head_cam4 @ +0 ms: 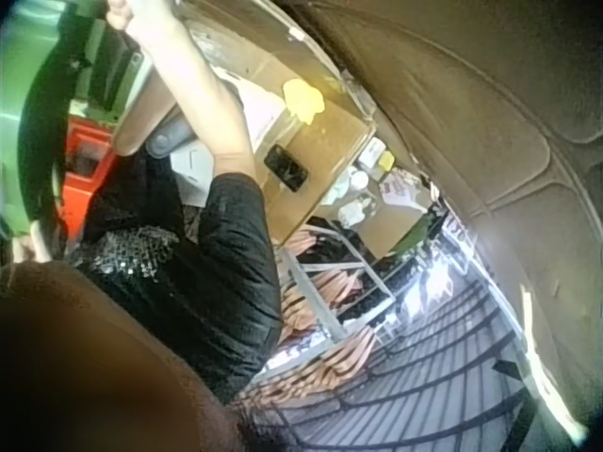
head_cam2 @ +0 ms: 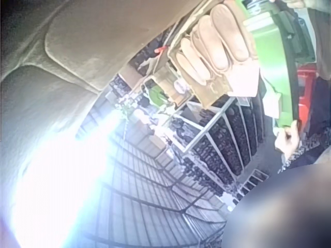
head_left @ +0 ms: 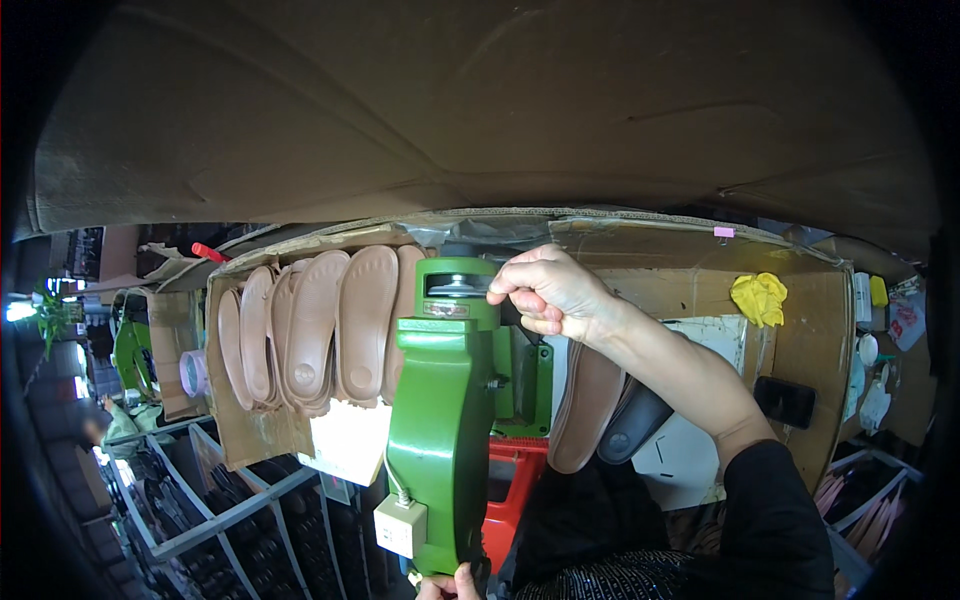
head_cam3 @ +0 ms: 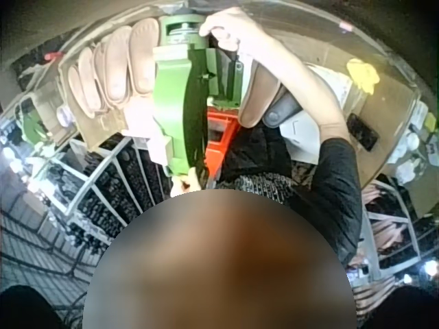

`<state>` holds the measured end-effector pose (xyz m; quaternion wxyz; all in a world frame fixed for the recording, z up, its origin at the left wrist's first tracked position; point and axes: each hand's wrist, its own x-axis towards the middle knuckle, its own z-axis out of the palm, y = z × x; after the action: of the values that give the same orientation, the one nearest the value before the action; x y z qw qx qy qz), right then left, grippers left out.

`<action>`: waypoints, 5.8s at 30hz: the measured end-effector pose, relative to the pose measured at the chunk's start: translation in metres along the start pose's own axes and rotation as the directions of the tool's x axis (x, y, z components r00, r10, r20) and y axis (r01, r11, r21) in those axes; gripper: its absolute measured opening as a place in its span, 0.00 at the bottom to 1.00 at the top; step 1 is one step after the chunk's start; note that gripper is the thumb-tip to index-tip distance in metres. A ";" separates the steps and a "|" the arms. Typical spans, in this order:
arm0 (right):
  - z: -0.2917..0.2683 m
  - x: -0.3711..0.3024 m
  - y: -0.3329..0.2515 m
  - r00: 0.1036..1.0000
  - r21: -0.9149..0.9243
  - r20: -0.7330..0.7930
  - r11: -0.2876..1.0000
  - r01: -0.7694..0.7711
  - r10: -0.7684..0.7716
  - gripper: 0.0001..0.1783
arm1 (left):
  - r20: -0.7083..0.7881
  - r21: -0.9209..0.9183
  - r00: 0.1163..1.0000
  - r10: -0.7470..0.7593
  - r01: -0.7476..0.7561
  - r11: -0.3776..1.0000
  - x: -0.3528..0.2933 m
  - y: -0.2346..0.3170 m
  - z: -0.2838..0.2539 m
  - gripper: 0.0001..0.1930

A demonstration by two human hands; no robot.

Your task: The recorder is sewing small leather or fabric components for shoes using an industrial sewing machine.

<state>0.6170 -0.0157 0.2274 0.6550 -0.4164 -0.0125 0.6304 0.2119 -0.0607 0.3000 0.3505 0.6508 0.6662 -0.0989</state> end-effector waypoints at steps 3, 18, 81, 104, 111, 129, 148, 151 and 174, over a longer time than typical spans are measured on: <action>0.000 0.000 0.000 1.000 0.000 -0.008 1.000 0.003 -0.003 0.06 | 0.017 -0.119 0.996 -0.087 0.089 0.989 0.006 -0.001 -0.006 0.13; 0.000 -0.001 -0.002 1.000 0.023 -0.007 1.000 0.011 -0.011 0.06 | -0.283 0.041 0.895 0.344 -0.347 0.937 -0.001 0.018 0.003 0.13; 0.005 -0.001 0.001 0.998 -0.002 -0.052 1.000 0.029 -0.029 0.05 | -0.143 0.147 0.847 0.511 -0.493 0.858 0.001 0.020 -0.006 0.09; -0.036 -0.083 0.081 0.883 0.386 0.428 0.922 0.017 -0.195 0.14 | -0.470 0.136 0.780 0.414 -0.399 0.907 -0.005 0.033 0.010 0.17; -0.022 -0.107 0.078 0.939 0.229 0.301 0.968 0.097 -0.166 0.14 | -0.534 0.062 0.749 0.392 -0.428 0.902 -0.009 0.040 0.018 0.18; -0.003 -0.121 0.080 0.969 -0.138 0.229 0.982 0.132 -0.098 0.16 | -0.510 0.066 0.772 0.379 -0.404 0.912 -0.009 0.039 0.014 0.18; 0.003 -0.121 0.087 0.988 -0.299 0.154 0.952 0.062 -0.016 0.17 | -0.494 0.000 0.777 0.391 -0.450 0.893 -0.009 0.047 0.011 0.19; 0.004 -0.122 0.088 0.989 -0.303 0.145 0.952 0.051 -0.007 0.17 | -0.495 0.004 0.783 0.377 -0.432 0.902 -0.012 0.051 0.008 0.18; 0.001 -0.091 0.063 0.991 -0.296 0.126 0.951 0.089 -0.053 0.16 | -0.493 0.045 0.800 0.342 -0.370 0.928 -0.012 0.047 0.001 0.17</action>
<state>0.5463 -0.1004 0.2394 0.6043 -0.4733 -0.1615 0.6202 0.2550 -0.0650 0.3214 0.1985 0.7580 0.6015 0.1557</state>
